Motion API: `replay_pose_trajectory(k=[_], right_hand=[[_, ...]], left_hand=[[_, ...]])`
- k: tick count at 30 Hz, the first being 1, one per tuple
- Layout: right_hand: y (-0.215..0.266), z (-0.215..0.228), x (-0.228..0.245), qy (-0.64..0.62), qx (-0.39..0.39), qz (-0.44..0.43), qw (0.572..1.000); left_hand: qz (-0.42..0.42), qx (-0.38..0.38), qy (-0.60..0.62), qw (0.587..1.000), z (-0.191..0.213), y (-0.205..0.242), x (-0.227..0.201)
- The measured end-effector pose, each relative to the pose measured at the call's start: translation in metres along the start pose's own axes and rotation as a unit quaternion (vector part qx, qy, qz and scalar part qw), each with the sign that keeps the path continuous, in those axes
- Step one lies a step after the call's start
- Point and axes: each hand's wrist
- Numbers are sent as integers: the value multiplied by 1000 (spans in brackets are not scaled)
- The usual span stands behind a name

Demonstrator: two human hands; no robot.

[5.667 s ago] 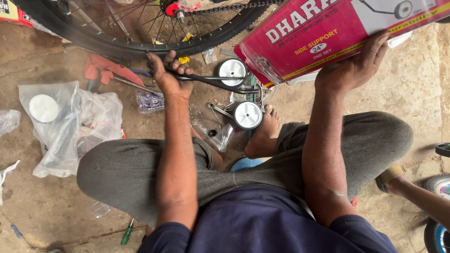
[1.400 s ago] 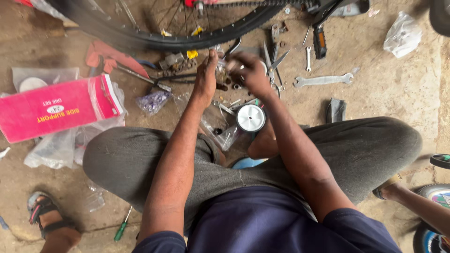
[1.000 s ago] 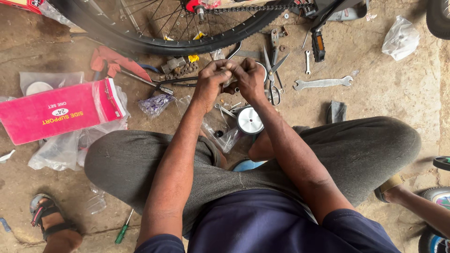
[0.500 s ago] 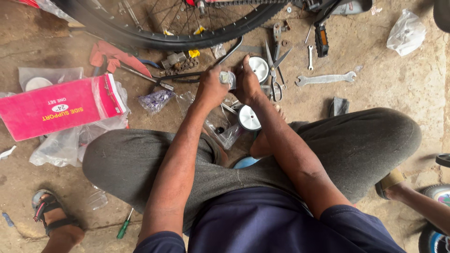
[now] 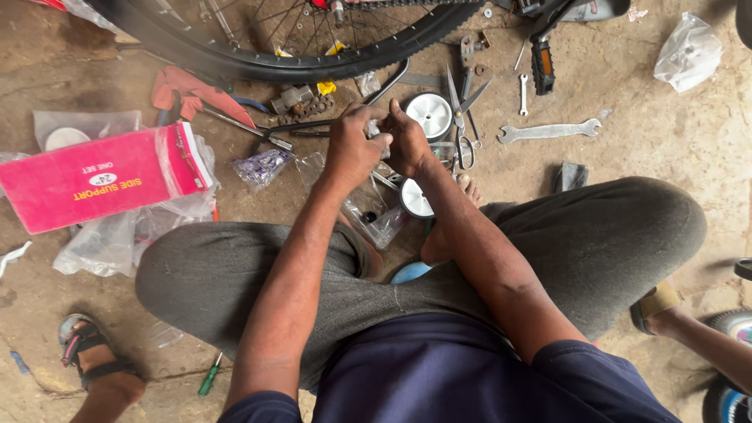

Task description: The person unpacks a box of bicycle training wheels and assembles them. They insert axles and nuts into the wheels, attach the mounting brackets, and tighten the components using a wrench.

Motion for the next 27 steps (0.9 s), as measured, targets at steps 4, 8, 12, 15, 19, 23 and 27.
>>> replay_pose_trajectory(k=[4, 8, 12, 15, 19, 23, 27], right_hand=[[1, -4, 0, 48, 7, -20, 999], [-2, 0, -5, 67, 12, -7, 998], [-5, 4, -3, 83, 27, -18, 996], [-2, 5, -5, 79, 20, -29, 996], [-5, 3, -10, 108, 1, -33, 994], [-21, 23, -23, 139, -5, 4, 990], [-48, 64, -26, 45, -44, 92, 994]], left_hand=[[9, 10, -26, 1000, 1, -1, 8], [11, -26, 62, 998, -2, -7, 26], [33, -21, 12, 999, -3, -12, 39], [67, 24, 4, 997, -5, -7, 41], [97, 64, 8, 993, -1, -8, 41], [42, 52, 24, 998, -3, -10, 52], [-54, -85, -70, 992, 6, -14, 76]])
Point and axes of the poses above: each hand's wrist, its own y-axis away from the middle knuckle, its own z-axis out of the back of the hand, x = y × z, and after that the axes turned 2 degrees about -z, right-handed
